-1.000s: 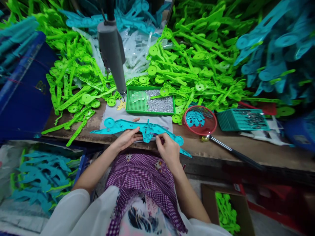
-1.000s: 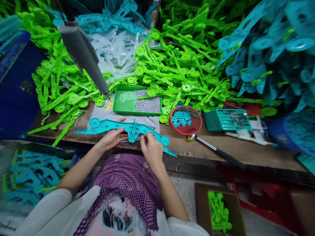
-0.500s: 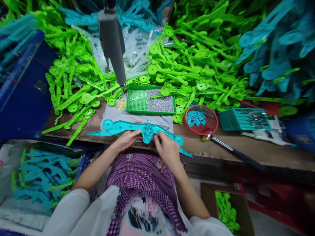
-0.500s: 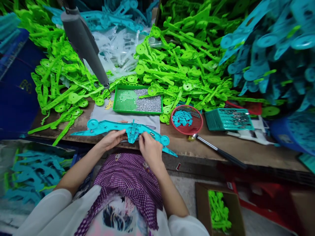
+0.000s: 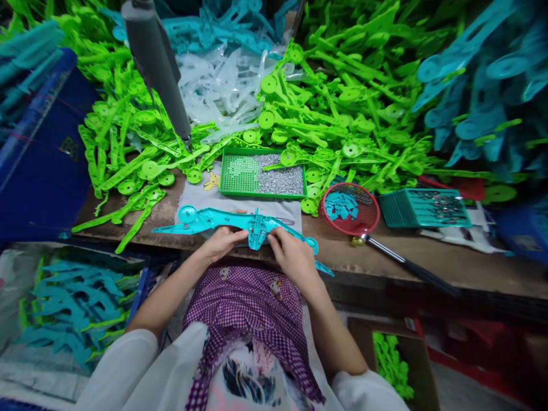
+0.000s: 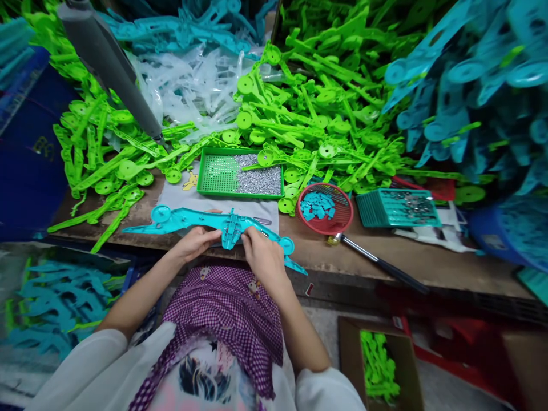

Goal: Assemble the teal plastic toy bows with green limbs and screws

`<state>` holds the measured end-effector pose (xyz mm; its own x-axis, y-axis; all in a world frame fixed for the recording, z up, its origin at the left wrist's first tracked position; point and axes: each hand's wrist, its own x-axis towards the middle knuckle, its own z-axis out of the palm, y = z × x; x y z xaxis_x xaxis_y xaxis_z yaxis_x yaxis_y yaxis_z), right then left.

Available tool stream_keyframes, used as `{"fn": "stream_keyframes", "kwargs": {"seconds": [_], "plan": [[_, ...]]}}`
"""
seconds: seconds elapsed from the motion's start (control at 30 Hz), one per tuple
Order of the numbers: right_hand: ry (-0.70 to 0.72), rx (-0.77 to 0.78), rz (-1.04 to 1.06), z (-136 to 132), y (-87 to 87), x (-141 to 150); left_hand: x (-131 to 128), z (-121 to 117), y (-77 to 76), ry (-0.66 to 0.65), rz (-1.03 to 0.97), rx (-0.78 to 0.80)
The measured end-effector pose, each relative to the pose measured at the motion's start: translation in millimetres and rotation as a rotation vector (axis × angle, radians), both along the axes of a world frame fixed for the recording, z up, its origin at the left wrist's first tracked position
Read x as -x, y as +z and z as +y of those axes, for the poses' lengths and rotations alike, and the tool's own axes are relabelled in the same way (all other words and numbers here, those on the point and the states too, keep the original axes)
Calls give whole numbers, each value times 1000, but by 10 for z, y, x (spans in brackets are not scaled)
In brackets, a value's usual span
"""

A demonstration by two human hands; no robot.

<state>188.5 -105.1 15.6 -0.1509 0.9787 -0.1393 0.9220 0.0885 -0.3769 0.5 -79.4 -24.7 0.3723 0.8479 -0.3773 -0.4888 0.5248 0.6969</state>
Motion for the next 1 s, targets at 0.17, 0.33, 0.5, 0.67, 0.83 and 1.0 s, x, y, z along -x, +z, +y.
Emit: {"fn": "stream_keyframes", "kwargs": {"seconds": [0.17,0.33,0.5,0.67,0.83,1.0], "plan": [[4,27,-19,16,-4,50,2,-1,-4,-21,14,-27],[-105,46,226,33,-48,9,-7,-10,-3,4,-2,-4],[-183,18,481,-54,-103,-62,-21,-13,17,33,1,11],[-179,-7,286,40,-1,66,-22,-14,35,32,17,2],[-83,72,54,319,172,249,-46,-41,0,67,53,-17],[-65,119,28,364,161,280,-130,-35,-26,79,100,-31]]}}
